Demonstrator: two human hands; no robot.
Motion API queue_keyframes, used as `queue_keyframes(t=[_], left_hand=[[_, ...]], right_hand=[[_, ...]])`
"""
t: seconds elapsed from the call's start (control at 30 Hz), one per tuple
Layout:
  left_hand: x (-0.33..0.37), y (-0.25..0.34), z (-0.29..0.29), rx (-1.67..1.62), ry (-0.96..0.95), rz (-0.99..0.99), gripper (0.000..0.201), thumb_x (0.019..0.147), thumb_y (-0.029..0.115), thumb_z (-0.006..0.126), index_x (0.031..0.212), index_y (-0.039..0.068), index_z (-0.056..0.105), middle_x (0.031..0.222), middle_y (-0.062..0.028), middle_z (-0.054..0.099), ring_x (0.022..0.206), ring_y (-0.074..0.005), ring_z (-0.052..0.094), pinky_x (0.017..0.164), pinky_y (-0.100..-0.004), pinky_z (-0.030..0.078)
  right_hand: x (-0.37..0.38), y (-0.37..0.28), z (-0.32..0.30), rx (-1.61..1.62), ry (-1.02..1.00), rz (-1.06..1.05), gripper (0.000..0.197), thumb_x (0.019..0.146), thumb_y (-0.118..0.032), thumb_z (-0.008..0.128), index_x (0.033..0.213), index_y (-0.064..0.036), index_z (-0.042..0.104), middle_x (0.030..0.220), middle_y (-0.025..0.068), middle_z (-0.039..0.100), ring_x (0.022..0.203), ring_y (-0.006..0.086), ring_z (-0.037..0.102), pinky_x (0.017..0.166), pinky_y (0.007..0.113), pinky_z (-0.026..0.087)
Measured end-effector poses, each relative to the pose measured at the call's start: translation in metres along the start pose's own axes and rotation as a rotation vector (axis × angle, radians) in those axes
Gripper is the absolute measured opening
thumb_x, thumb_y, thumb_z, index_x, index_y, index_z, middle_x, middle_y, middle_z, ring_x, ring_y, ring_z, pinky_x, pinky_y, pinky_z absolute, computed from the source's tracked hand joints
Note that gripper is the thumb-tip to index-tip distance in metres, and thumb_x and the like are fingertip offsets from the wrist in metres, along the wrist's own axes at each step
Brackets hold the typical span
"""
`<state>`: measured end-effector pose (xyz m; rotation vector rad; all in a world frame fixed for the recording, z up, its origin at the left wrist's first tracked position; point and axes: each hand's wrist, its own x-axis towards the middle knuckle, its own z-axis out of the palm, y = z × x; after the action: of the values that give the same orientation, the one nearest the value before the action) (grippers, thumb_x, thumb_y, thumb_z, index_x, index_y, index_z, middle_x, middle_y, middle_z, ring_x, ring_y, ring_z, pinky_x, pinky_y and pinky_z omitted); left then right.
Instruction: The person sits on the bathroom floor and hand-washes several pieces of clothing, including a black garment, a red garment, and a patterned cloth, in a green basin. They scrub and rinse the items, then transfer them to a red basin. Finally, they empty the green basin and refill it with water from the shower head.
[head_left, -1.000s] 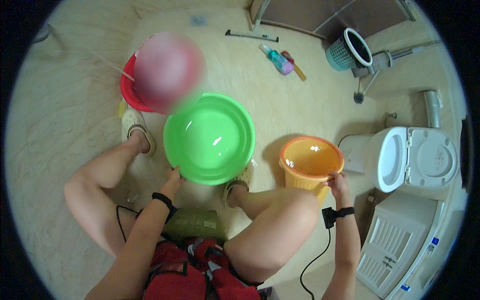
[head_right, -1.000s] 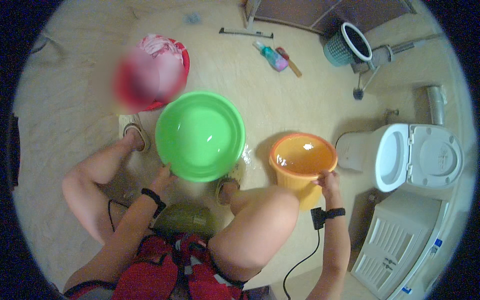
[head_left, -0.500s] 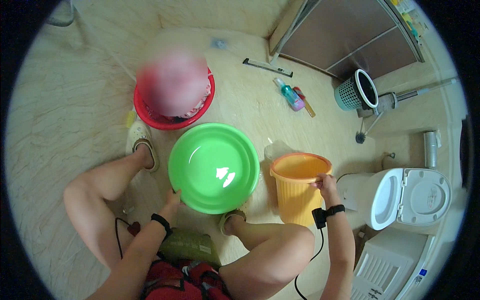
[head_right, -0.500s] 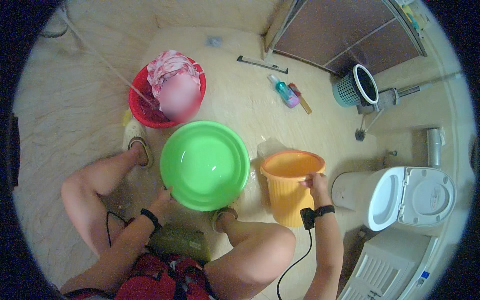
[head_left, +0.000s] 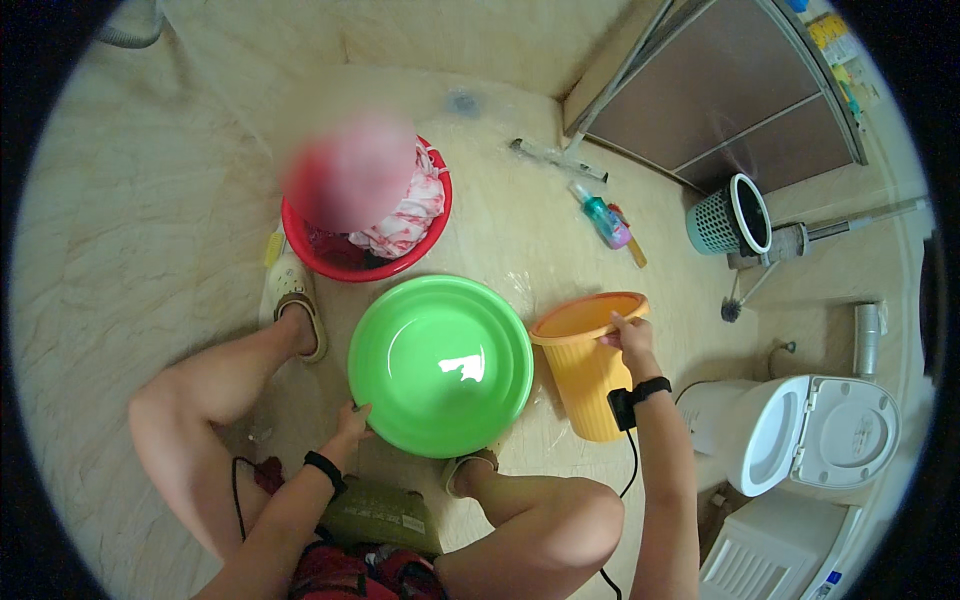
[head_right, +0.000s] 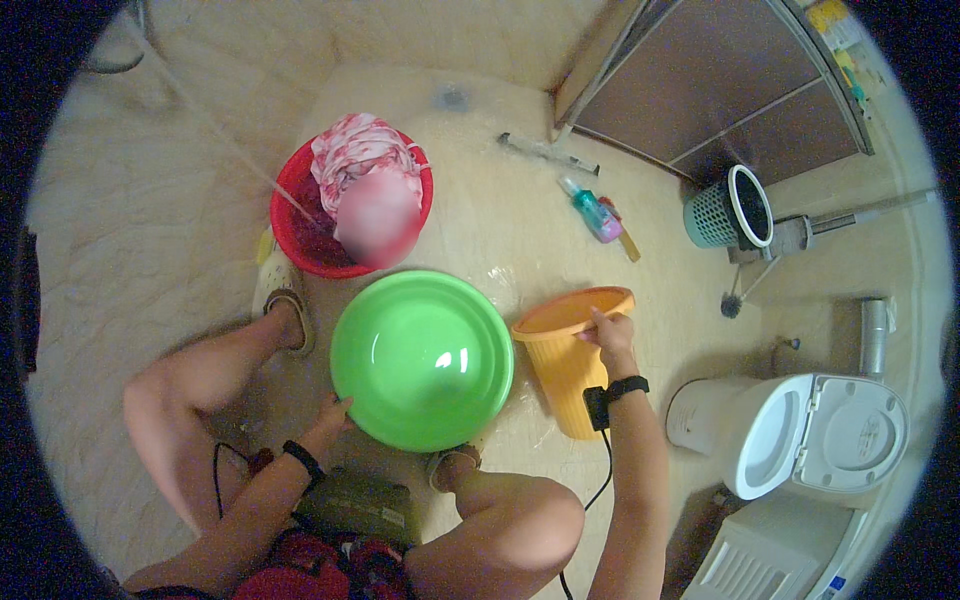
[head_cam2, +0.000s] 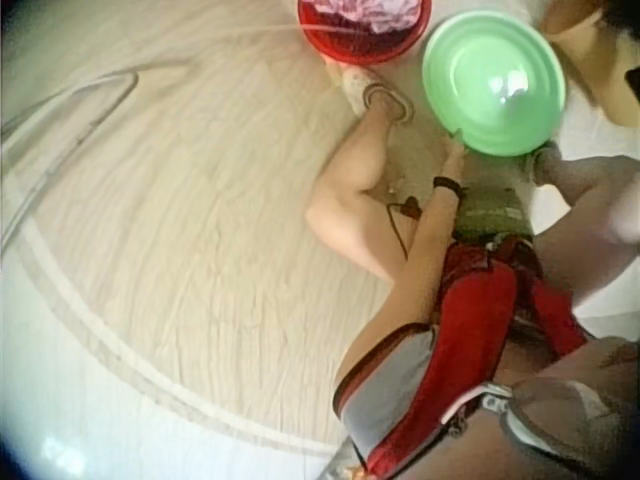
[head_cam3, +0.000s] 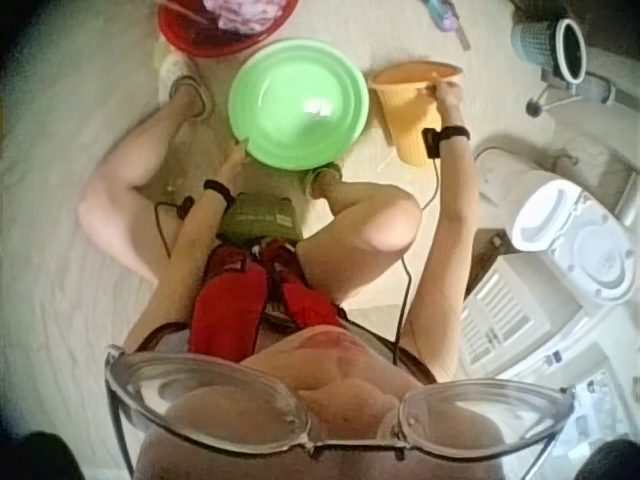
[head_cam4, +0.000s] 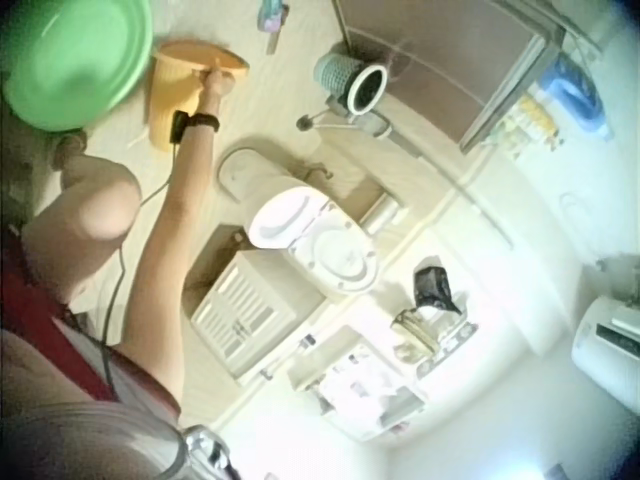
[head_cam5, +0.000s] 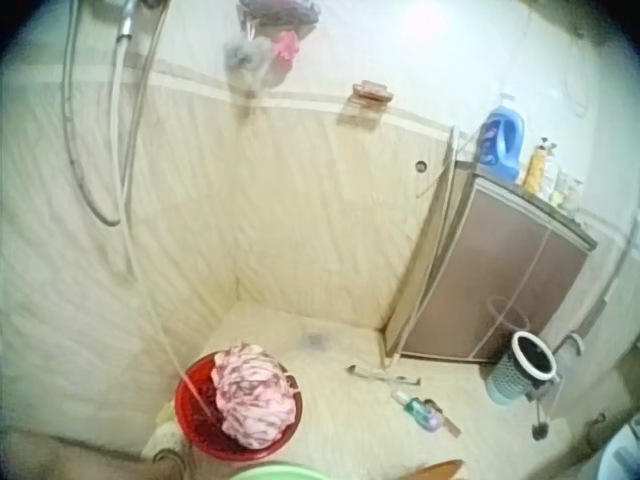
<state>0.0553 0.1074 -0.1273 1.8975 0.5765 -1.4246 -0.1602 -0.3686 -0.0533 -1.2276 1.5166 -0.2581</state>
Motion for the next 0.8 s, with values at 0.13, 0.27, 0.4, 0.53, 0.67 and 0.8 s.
queue_keyframes(t=[0.13, 0.27, 0.4, 0.53, 0.67, 0.8], left_hand=[[0.007, -0.012, -0.004, -0.046, 0.041, 0.012, 0.049, 0.089, 0.022, 0.051, 0.131, 0.002, 0.034, 0.121, -0.0157, 0.048, 0.099, -0.0283, 0.055, 0.077, -0.0392, 0.051], [0.011, -0.012, -0.008, 0.008, -0.033, 0.049, 0.046, 0.089, 0.023, 0.052, 0.128, 0.002, 0.039, 0.116, -0.0141, 0.052, 0.094, -0.0272, 0.057, 0.074, -0.0376, 0.051], [0.006, -0.013, -0.007, 0.055, 0.012, 0.044, 0.045, 0.089, 0.024, 0.051, 0.127, 0.003, 0.04, 0.115, -0.0142, 0.052, 0.094, -0.0265, 0.057, 0.074, -0.0372, 0.051], [0.01, -0.02, -0.008, 0.022, -0.016, 0.057, 0.045, 0.089, 0.023, 0.052, 0.127, 0.003, 0.04, 0.115, -0.0151, 0.052, 0.098, -0.0262, 0.056, 0.076, -0.0376, 0.05], [0.005, -0.017, -0.003, -0.087, -0.026, 0.099, 0.045, 0.089, 0.023, 0.052, 0.127, 0.002, 0.039, 0.115, -0.0156, 0.052, 0.099, -0.0261, 0.055, 0.077, -0.0373, 0.049], [0.039, -0.051, -0.003, -0.191, -0.045, 0.2, 0.045, 0.087, 0.023, 0.054, 0.124, 0.001, 0.041, 0.114, -0.0156, 0.053, 0.095, -0.0262, 0.056, 0.078, -0.0369, 0.048]], right_hand=[[-0.003, -0.013, 0.031, -0.159, -0.04, -0.036, 0.021, 0.082, -0.009, 0.058, 0.08, 0.0106, 0.053, 0.067, 0.0173, 0.059, 0.049, 0.0253, 0.062, 0.044, 0.033, 0.054], [0.019, 0.005, 0.044, -0.599, 0.235, -0.312, 0.025, 0.072, -0.015, 0.064, 0.065, 0.0073, 0.055, 0.058, 0.022, 0.059, 0.048, 0.0332, 0.06, 0.048, 0.038, 0.05], [0.005, -0.018, 0.072, -0.868, 0.465, -0.439, 0.025, 0.069, -0.018, 0.065, 0.071, 0.005, 0.058, 0.07, 0.0227, 0.061, 0.064, 0.0375, 0.062, 0.059, 0.043, 0.05], [0.012, -0.041, 0.073, -1.055, 0.493, -0.361, 0.019, 0.073, -0.019, 0.061, 0.077, -0.0004, 0.06, 0.079, 0.0197, 0.063, 0.074, 0.0359, 0.062, 0.065, 0.043, 0.05], [0.027, -0.047, 0.076, -1.181, 0.462, -0.454, 0.016, 0.076, -0.02, 0.058, 0.079, -0.0044, 0.061, 0.078, 0.0184, 0.063, 0.076, 0.0346, 0.062, 0.064, 0.043, 0.051], [0.032, -0.037, 0.092, -1.351, 0.48, -0.704, 0.011, 0.077, -0.014, 0.053, 0.078, -0.0049, 0.059, 0.069, 0.0143, 0.063, 0.064, 0.0294, 0.064, 0.056, 0.038, 0.052]])
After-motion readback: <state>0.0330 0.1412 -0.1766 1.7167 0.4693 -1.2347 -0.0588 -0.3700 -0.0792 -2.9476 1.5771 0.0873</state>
